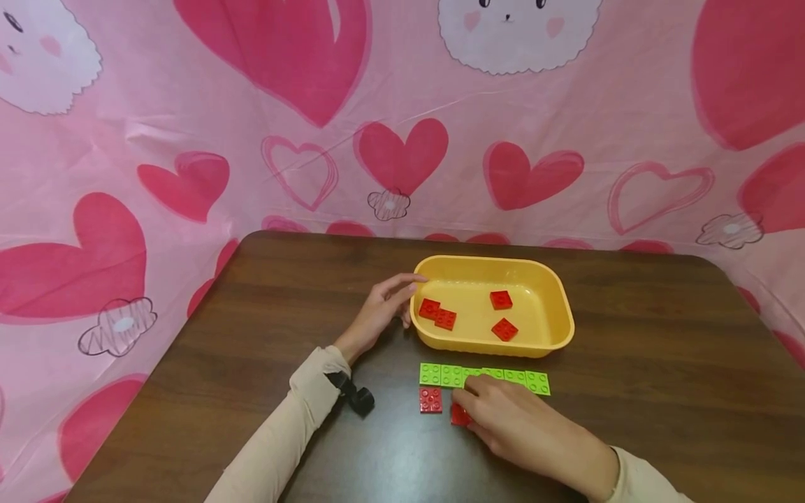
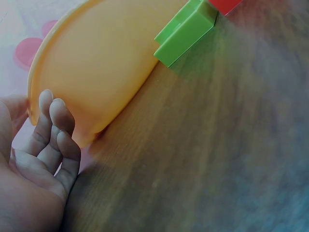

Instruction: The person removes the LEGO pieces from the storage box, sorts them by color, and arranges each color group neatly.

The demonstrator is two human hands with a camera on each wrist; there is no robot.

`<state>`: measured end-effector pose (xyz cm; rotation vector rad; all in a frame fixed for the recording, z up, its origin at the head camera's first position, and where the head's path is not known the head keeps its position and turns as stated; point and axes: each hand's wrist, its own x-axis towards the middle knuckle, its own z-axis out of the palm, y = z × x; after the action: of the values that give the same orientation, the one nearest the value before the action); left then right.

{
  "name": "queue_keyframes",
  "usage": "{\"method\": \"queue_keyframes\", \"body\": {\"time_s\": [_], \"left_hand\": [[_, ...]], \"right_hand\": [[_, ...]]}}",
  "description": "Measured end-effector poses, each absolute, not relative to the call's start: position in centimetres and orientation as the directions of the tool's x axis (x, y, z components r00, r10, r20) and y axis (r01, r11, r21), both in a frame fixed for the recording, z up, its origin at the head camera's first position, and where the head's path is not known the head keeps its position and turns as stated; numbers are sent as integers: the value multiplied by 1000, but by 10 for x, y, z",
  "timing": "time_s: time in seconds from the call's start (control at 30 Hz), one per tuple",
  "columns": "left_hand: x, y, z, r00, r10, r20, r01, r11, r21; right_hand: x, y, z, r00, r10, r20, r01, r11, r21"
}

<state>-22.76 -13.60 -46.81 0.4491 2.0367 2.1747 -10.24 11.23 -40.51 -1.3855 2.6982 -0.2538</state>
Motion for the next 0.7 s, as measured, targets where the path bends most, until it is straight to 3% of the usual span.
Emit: {"method": "queue_keyframes", "body": {"time_s": [0.33,0.7], "left_hand": [[-231,-136,-465,-949,286,135,124,-57,991],[-230,-137,-468,-949,291,118,107,-54,993]], "right_hand": [[-111,111,-413,-664,-738,116,-747,660,-78],[-118,114,-415,-666,-738,112,-744,645,-176]]}}
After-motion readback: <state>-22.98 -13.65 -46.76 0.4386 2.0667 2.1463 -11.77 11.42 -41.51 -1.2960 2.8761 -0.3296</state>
